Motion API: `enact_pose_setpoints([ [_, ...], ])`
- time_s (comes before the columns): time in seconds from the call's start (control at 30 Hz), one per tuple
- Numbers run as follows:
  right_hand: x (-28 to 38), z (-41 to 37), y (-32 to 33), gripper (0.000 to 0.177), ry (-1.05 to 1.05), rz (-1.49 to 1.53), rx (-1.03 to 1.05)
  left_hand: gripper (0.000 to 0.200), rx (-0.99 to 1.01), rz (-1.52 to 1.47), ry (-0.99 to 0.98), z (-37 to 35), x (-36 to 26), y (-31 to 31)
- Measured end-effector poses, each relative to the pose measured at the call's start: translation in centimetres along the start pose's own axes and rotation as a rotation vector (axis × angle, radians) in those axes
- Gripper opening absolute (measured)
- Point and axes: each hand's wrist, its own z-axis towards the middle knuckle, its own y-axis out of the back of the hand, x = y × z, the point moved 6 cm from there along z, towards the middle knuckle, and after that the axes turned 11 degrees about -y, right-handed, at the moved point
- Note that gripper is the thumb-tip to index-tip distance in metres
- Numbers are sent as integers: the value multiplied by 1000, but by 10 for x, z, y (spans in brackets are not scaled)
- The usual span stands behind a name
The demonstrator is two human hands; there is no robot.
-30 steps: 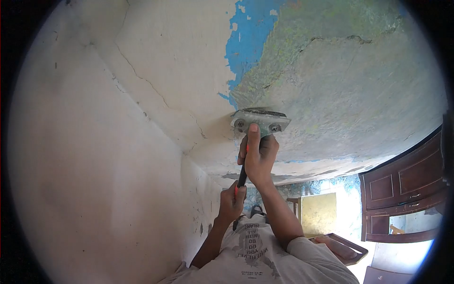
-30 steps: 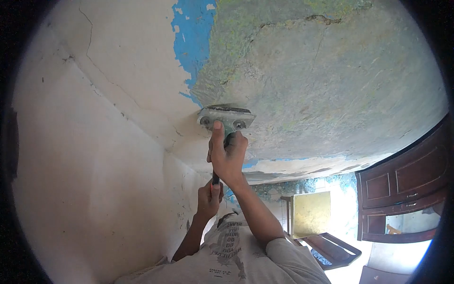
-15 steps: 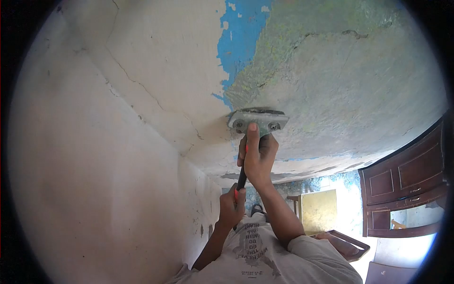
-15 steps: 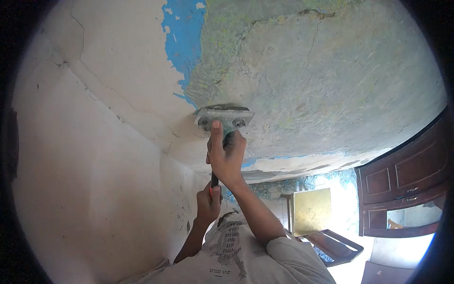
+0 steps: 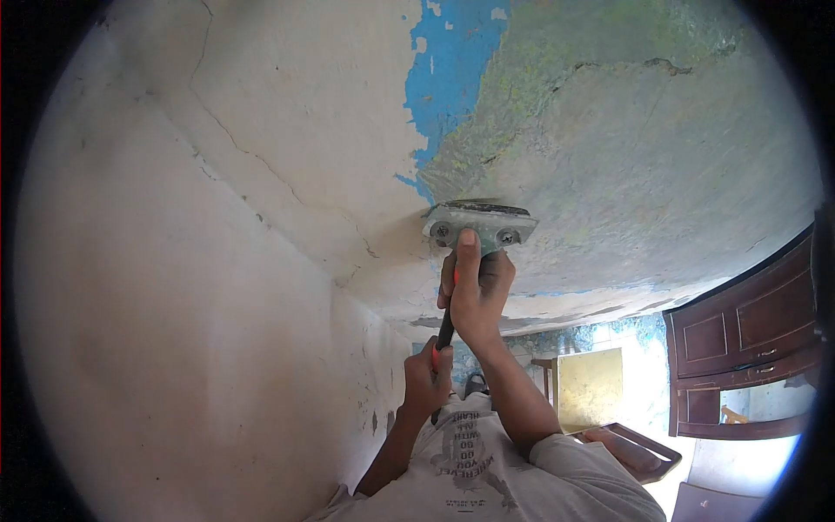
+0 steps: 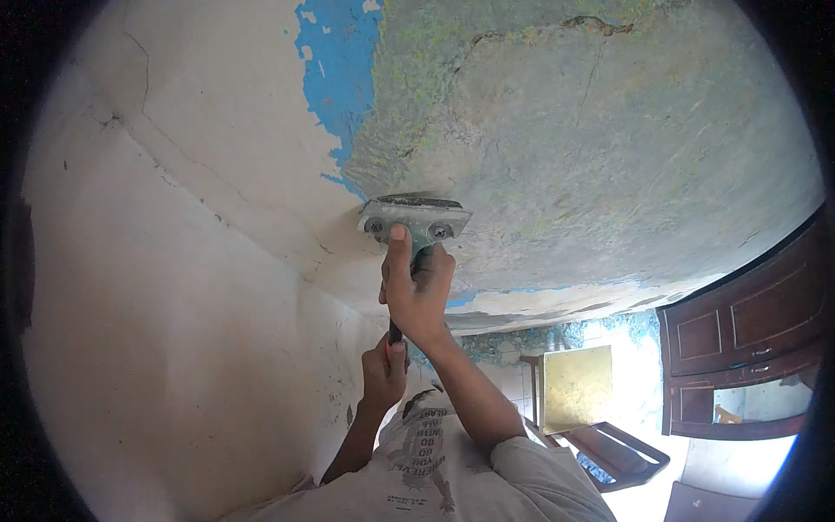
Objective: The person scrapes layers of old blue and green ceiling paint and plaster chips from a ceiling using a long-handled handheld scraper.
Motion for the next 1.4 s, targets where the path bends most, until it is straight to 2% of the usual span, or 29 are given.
enact_pose_setpoints([
  [0.17, 1, 0, 0, 47, -5, 20, -36, 26, 2, -5, -21, 1, -3, 1],
  [0.37, 5, -5, -1, 47, -24, -7, -82, 29, 32, -30, 77, -8, -14, 8],
  [0.47, 17, -6, -5, 45, -22, 6, -95, 45, 29, 2, 68, -8, -33, 15],
  [0.57, 33, -2, -11, 45, 7, 57, -71, 44, 34, 10, 99, 1, -52, 24],
  [0.67, 24, -1, -8, 44, 33, 25, -57, 31, -17, -20, 18, 7, -34, 15],
  [0.87, 1, -2, -1, 46, 66, -79, -87, 32, -49, -62, 7, -1, -3, -4],
  [1.2, -3, 0, 2, 44, 18, 13, -46, 30, -47, 20, -22, -2, -2, -1],
  [1.4, 3, -3, -2, 46, -44, 46, -39, 29, -51, 17, 21, -4, -23, 3],
])
